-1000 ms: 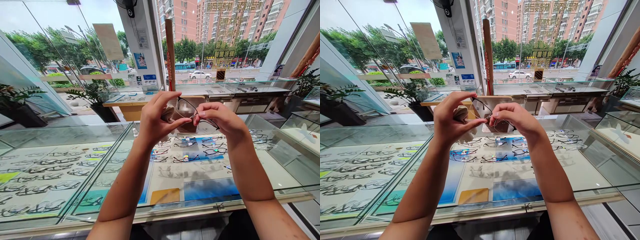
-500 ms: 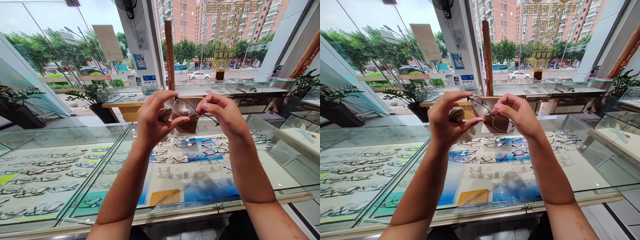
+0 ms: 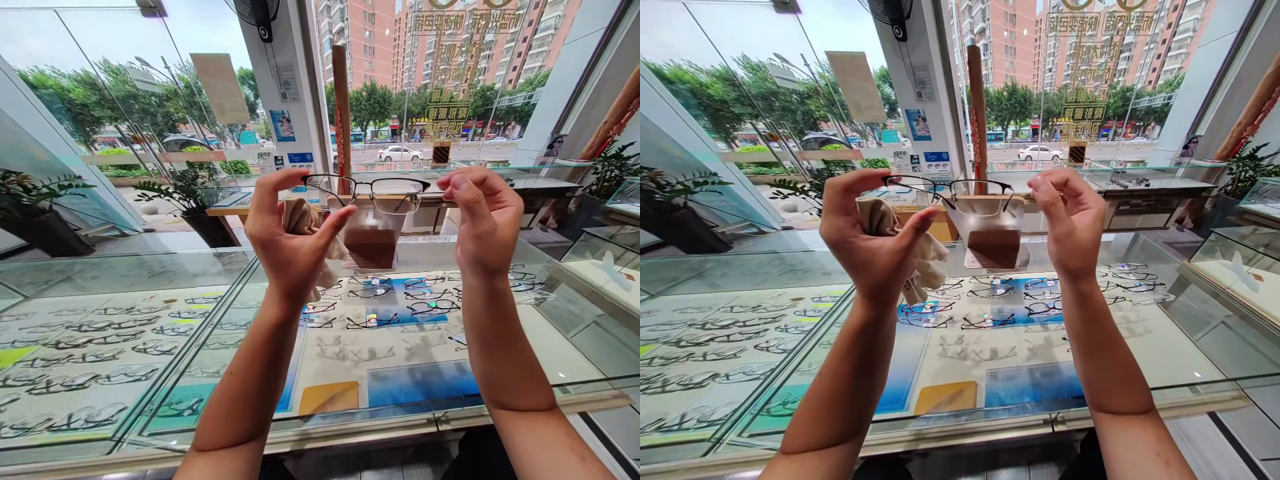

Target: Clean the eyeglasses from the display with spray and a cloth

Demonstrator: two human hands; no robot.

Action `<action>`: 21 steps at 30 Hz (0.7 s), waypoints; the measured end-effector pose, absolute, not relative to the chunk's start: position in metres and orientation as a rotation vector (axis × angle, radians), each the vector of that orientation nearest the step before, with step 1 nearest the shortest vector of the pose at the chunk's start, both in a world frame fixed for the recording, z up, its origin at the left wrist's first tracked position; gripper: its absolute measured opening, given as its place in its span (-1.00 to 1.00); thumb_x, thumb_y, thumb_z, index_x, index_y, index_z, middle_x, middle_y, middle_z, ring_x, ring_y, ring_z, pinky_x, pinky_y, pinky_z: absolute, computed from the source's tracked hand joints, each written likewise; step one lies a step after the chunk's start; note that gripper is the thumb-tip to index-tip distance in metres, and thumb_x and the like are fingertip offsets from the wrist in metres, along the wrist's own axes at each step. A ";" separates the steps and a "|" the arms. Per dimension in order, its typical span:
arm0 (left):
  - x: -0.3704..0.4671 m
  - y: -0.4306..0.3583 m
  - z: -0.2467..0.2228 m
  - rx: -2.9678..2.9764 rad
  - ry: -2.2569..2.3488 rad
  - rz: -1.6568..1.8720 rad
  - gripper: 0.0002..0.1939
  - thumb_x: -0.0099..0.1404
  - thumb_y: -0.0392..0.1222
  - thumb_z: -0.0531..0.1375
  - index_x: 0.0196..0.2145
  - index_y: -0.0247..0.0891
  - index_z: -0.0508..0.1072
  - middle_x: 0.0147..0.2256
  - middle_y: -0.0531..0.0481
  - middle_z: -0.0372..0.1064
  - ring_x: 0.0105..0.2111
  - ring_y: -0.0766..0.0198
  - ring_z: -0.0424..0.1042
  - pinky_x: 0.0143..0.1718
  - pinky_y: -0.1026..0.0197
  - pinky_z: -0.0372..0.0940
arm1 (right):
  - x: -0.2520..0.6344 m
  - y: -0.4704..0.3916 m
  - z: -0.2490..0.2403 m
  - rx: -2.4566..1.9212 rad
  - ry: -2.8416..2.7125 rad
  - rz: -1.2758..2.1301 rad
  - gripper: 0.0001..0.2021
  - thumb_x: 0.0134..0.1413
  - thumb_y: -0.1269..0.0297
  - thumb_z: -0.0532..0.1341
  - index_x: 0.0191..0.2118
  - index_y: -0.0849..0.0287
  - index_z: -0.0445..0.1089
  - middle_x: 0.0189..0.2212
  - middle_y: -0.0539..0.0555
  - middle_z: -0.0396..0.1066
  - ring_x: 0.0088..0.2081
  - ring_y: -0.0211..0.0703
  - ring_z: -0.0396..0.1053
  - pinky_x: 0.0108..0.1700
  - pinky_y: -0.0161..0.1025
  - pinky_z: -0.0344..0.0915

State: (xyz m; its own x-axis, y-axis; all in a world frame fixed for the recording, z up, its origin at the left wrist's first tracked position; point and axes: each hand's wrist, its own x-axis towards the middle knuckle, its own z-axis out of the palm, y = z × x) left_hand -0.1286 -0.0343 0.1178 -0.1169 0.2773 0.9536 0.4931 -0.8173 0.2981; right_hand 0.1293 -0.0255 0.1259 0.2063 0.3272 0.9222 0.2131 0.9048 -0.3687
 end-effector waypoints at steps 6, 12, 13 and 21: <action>-0.122 -0.039 0.125 -1.787 -0.851 -2.124 -0.43 0.19 0.18 0.54 0.05 -0.03 0.51 -0.01 -0.06 0.52 0.07 -0.04 0.51 0.16 -0.15 0.44 | 0.119 -0.042 0.127 -0.465 -1.528 -0.065 -0.62 0.18 0.05 0.38 0.08 -0.05 0.47 0.04 0.09 0.57 0.02 0.08 0.54 0.05 0.09 0.49; -0.123 -0.038 0.125 -1.802 -0.881 -2.018 -0.46 0.25 0.19 0.49 0.07 -0.03 0.49 -0.03 -0.07 0.53 0.02 -0.02 0.55 0.10 -0.12 0.46 | 0.110 -0.049 0.127 -0.530 -1.575 -0.201 -0.63 0.16 0.10 0.45 0.06 -0.07 0.48 0.03 0.09 0.57 0.00 0.09 0.53 0.03 0.10 0.50; -0.123 -0.037 0.124 -1.807 -0.892 -2.003 -0.46 0.26 0.20 0.48 0.08 -0.03 0.49 -0.03 -0.07 0.53 0.01 -0.03 0.55 0.09 -0.12 0.47 | 0.110 -0.049 0.127 -0.524 -1.573 -0.209 -0.63 0.16 0.10 0.45 0.06 -0.06 0.48 0.02 0.09 0.57 -0.01 0.09 0.53 0.02 0.10 0.50; -0.124 -0.040 0.127 -1.852 -0.946 -2.083 -0.49 0.23 0.20 0.50 0.04 0.02 0.51 -0.05 -0.04 0.55 -0.02 -0.01 0.54 0.05 -0.12 0.47 | 0.111 -0.045 0.124 -0.497 -1.501 -0.130 -0.81 0.26 0.15 0.38 -0.06 -0.04 0.47 -0.11 0.05 0.52 -0.06 0.03 0.52 0.04 0.08 0.48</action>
State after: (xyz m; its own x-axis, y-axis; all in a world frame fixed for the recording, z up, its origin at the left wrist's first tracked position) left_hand -0.1235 -0.0400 0.1273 -0.1964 0.2609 0.9452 0.5401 -0.7757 0.3264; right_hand 0.1108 -0.0449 0.1240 0.0843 0.2189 0.9721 0.3828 0.8936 -0.2344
